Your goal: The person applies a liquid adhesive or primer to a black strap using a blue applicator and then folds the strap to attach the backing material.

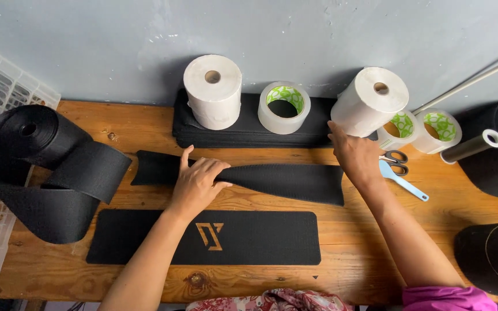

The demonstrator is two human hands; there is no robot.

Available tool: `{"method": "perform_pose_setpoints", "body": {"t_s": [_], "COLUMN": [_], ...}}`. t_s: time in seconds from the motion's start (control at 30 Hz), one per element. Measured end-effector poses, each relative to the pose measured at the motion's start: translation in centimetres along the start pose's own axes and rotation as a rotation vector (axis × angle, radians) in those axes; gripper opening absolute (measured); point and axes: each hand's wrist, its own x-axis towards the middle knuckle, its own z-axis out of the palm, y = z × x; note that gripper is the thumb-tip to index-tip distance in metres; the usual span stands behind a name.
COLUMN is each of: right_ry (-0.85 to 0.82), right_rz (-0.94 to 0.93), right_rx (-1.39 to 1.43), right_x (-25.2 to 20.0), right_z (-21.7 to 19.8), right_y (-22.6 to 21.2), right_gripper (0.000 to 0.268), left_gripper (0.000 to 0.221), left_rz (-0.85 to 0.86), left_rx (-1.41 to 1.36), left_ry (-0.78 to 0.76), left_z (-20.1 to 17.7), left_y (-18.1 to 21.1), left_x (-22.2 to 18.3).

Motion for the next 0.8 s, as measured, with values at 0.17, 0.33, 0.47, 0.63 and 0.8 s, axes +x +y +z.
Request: {"method": "perform_pose_setpoints", "body": {"t_s": [0.17, 0.33, 0.47, 0.63, 0.8], "right_ry": [-0.025, -0.057, -0.327, -0.885, -1.162], "right_rz": [0.047, 0.092, 0.138, 0.350, 0.374], "right_rx": [-0.027, -0.008, 0.340, 0.773, 1.012], "right_x": [-0.4, -1.2, -2.1, -7.4, -21.6], "right_z": [0.9, 1.7, -3.7, -12.1, -9.6], "right_y": [-0.1, 0.6, 2.1, 8.0, 16.6], "right_gripper": [0.009, 0.017, 0.021, 0.018, 0.010], "left_gripper": [0.041, 0.041, 0.043, 0.049, 0.050], "left_rz": [0.000, -0.005, -0.014, 0.057, 0.055], "left_rx": [-0.007, -0.005, -0.013, 0.041, 0.064], "left_ry": [0.004, -0.018, -0.035, 0.019, 0.017], "left_z": [0.1, 0.0, -0.2, -0.6, -0.7], "left_y": [-0.1, 0.1, 0.1, 0.5, 0.8], "left_x": [0.0, 0.1, 0.2, 0.4, 0.6]}}
